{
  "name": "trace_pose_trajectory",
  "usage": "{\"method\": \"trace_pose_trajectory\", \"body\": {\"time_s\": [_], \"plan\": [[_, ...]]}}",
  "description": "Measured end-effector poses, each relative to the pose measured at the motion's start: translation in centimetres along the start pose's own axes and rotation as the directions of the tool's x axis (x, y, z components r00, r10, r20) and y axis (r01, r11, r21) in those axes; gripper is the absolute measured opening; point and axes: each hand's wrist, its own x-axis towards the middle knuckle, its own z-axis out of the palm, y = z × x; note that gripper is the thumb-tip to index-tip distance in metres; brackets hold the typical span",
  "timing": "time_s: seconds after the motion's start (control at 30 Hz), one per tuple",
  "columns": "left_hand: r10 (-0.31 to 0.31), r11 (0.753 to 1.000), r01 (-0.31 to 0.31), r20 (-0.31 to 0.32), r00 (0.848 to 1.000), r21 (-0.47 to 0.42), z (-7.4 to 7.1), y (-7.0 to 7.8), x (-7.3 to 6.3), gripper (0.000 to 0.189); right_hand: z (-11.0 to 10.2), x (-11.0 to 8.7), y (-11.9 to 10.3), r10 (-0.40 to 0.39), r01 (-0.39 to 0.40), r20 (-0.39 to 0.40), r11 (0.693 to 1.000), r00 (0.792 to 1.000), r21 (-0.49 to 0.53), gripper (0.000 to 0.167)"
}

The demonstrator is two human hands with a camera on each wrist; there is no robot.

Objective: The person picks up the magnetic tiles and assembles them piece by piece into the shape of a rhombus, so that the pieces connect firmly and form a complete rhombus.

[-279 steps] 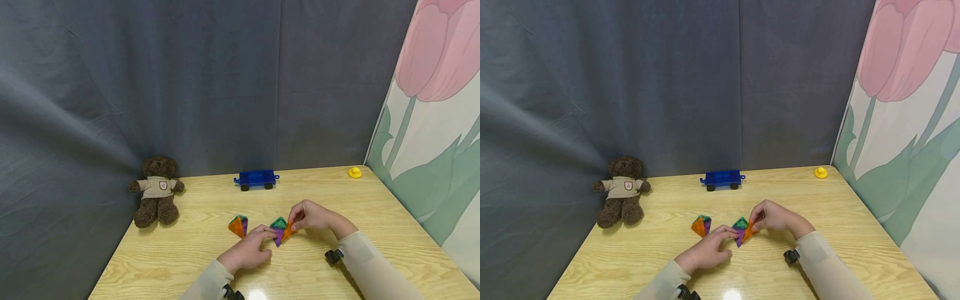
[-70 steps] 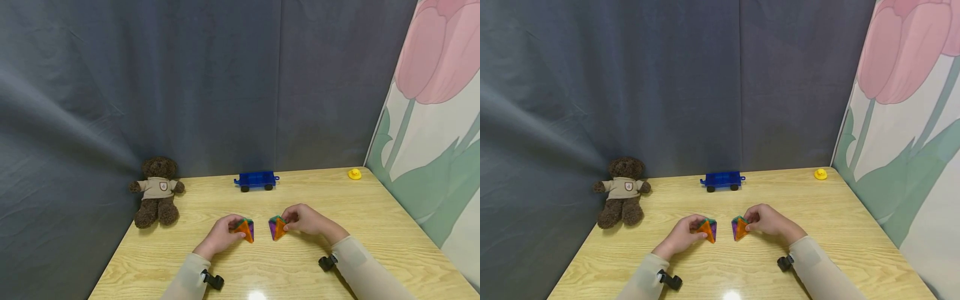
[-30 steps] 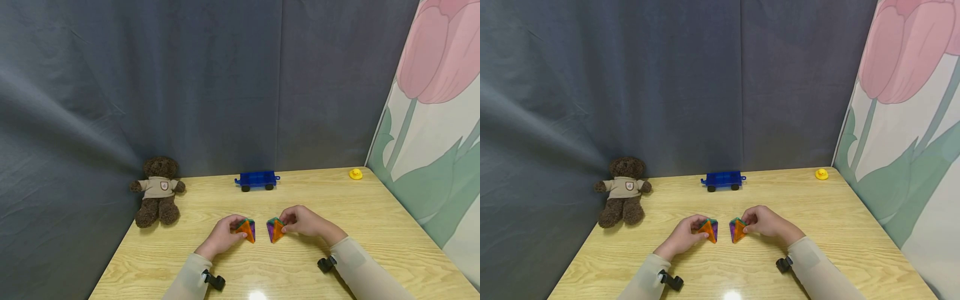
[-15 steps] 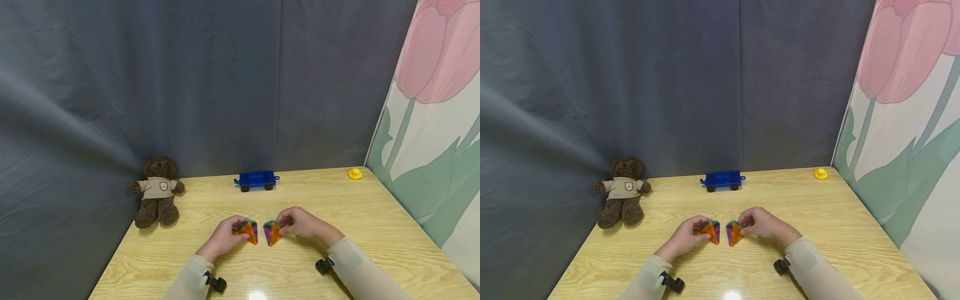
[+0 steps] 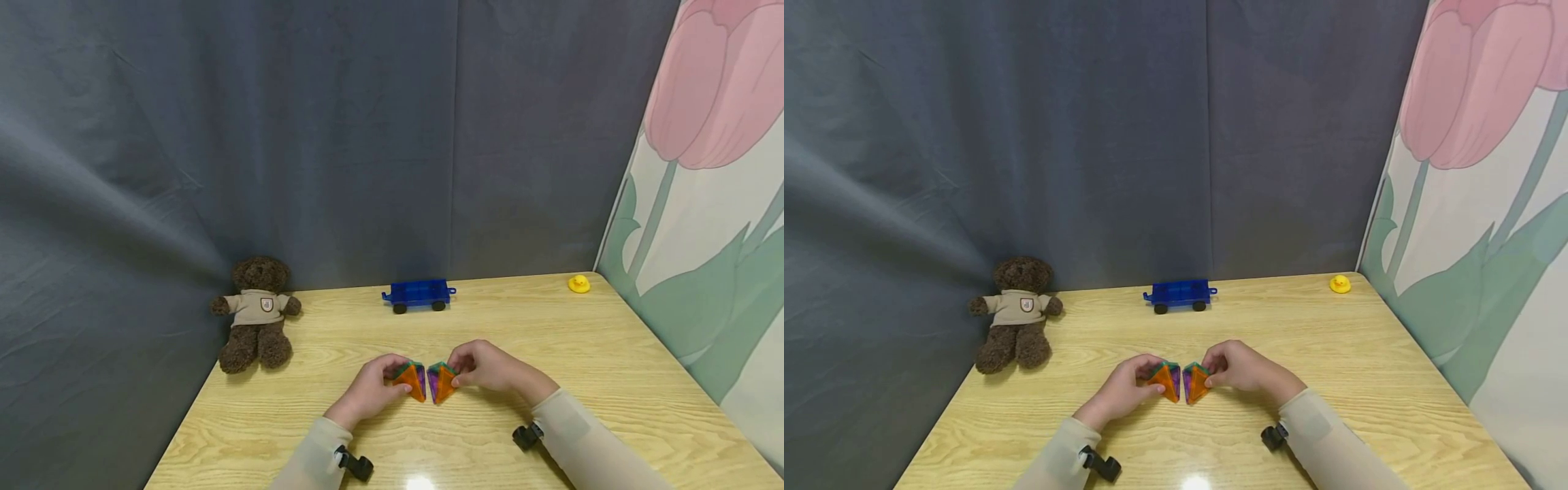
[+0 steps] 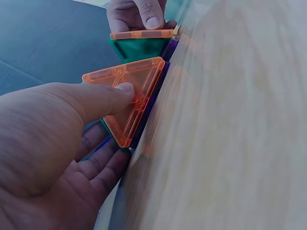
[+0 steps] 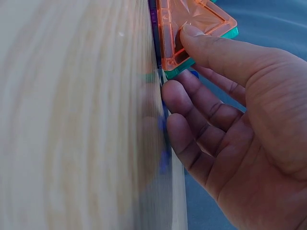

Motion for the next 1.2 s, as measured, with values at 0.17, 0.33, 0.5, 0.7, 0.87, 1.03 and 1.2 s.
{"method": "trace_pose_trajectory", "body": {"time_s": [0.17, 0.33, 0.5, 0.7, 0.87, 1.03, 1.2], "plan": [[0.003, 1.0, -0.003, 0.002, 1.0, -0.015, 0.26, 0.04, 0.03, 0.037, 0.09, 0.06, 0.02, 0.004, -0.004, 0.0, 1.0, 1.0, 0.018, 0.014], [0.005, 1.0, -0.005, 0.004, 1.0, -0.013, 0.4, -0.06, 0.06, 0.038, 0.06, 0.02, 0.04, 0.012, -0.012, 0.0, 1.0, 1.0, -0.003, 0.018], [0.0, 1.0, 0.0, 0.005, 1.0, -0.005, 0.44, -0.12, 0.02, 0.04, 0.12, -0.02, -0.03, 0.01, -0.01, -0.004, 1.0, 1.0, -0.029, 0.018], [-0.006, 1.0, 0.006, 0.003, 1.0, -0.009, 0.51, -0.06, 0.05, 0.041, 0.23, -0.06, -0.21, -0.006, 0.006, -0.016, 1.0, 1.0, -0.01, 0.012], [-0.007, 1.0, 0.007, 0.001, 1.0, -0.006, 0.5, -0.04, 0.14, 0.041, 0.26, -0.06, -0.17, -0.036, 0.036, -0.038, 0.999, 0.999, 0.006, 0.014], [-0.01, 1.0, 0.01, -0.001, 1.0, -0.002, 0.53, -0.04, 0.11, 0.041, 0.26, 0.02, -0.11, -0.052, 0.053, -0.049, 0.999, 0.997, 0.014, 0.013], [-0.013, 1.0, 0.013, -0.001, 1.0, 0.003, 0.53, 0.03, 0.08, 0.04, 0.25, 0.03, -0.17, -0.044, 0.045, -0.043, 0.999, 0.998, 0.021, 0.01]]}}
